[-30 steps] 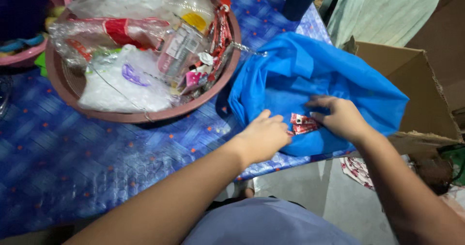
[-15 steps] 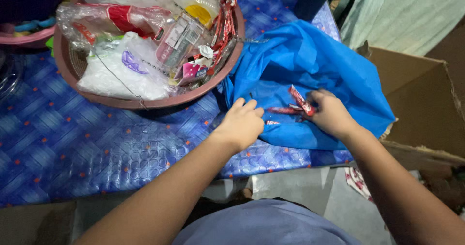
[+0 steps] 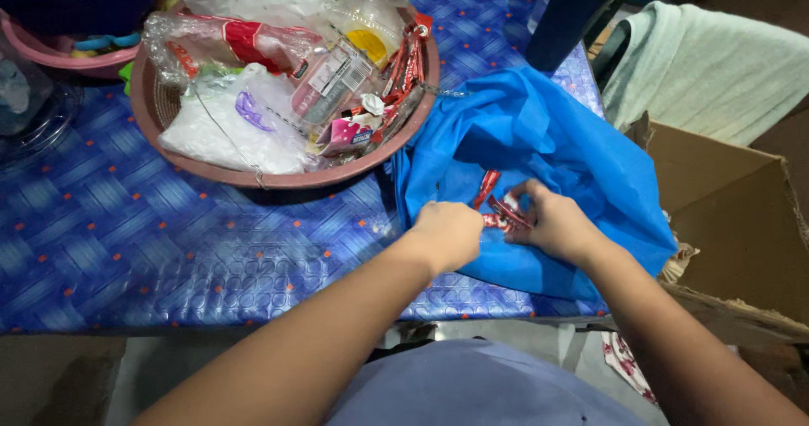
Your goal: The person transfers various small packaged items from a blue plastic bag into a pink plastic basket on a table. They handle items one by one, including sachets and small boxes, and place them into the basket. Finally, they fold the empty blue bag.
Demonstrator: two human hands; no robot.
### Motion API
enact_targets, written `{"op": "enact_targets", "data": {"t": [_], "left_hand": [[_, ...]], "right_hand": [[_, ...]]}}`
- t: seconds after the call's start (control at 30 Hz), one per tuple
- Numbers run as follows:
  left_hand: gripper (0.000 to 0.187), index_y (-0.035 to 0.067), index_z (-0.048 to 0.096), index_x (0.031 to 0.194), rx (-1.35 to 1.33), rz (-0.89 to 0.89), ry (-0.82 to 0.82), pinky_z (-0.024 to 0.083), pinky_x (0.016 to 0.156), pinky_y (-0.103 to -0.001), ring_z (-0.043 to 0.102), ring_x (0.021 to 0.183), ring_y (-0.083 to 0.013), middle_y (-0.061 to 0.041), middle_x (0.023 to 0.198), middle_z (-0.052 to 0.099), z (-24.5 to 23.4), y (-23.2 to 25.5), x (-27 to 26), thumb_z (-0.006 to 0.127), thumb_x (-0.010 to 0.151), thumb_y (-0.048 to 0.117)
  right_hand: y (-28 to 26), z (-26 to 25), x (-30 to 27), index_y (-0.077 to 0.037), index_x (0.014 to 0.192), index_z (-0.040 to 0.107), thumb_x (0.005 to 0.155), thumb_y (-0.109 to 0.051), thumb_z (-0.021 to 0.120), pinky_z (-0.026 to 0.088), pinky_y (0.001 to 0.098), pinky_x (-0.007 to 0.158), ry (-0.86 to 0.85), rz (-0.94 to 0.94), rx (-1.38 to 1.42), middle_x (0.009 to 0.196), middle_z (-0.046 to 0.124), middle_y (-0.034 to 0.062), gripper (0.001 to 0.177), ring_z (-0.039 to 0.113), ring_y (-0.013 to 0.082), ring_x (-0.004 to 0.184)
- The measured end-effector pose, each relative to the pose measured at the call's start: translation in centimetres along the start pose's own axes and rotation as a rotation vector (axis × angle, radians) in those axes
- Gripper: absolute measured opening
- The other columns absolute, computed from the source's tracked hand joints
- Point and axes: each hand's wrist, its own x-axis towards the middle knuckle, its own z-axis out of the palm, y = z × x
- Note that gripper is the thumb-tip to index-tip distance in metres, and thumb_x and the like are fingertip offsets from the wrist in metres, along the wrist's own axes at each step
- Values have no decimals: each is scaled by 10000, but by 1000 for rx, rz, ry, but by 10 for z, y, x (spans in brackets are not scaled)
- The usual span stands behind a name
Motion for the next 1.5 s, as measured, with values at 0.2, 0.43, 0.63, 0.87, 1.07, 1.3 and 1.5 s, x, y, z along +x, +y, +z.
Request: {"op": "enact_targets", "data": {"t": [0.2,0.43,0.63,0.87,1.07,1.3,1.5], "left_hand": [[141,97,779,879,178,209,-4,574,794,-497,732,916,-359,-172,931,749,31,-8,11,673,797,142],[126,61,753,913,19,-86,241,599,771,-498,750,863,-384,-207,900,744,26,-4,30,657,853,117],[213,38,756,872,-215,-292,293,578,789,-529,718,883,-427,-224,899,724,-15,-1,43,737,788,233],[222,56,715,897,-410,-171,454,546,785,-564,704,830,-455,-238,838,721,-59,28,5,694,812,260],[297,56,640,957,-245,-102,653,544,709,-563,708,762,-440,-215,773,717,-125,-20,-47,696,882,338],[279,44,656,1080,79,11,878,548,616,-528,712,727,-401,-175,793,725,-174,-86,-64,693,876,230],[264,65,700,1073,289,83,832,586,668,-467,706,836,-356,-140,899,714,-164,-112,-46,685,814,114]], "right_hand": [[24,1,11,-36,1190,674,803,43,699,570,346,609,71,47,665,861,688,105,396,676,207,722],[41,-5,7,-46,1162,661,987,-145,635,590,297,601,107,248,723,943,698,87,203,679,155,725],[24,-3,-8,-9,1022,723,928,-147,737,565,284,614,224,140,697,834,725,69,168,687,141,709],[-46,-57,-35,1,975,778,903,-79,765,530,286,642,699,-57,33,805,719,102,108,685,120,690],[-152,-58,8,-27,985,725,918,-146,783,521,332,579,758,-127,666,832,714,89,148,659,139,667],[-249,-5,81,-23,864,753,818,-174,794,560,375,648,931,-154,266,788,753,122,163,710,217,682],[-257,1,76,-11,960,767,982,-317,662,516,369,625,697,-127,399,755,733,162,324,687,214,620]]}}
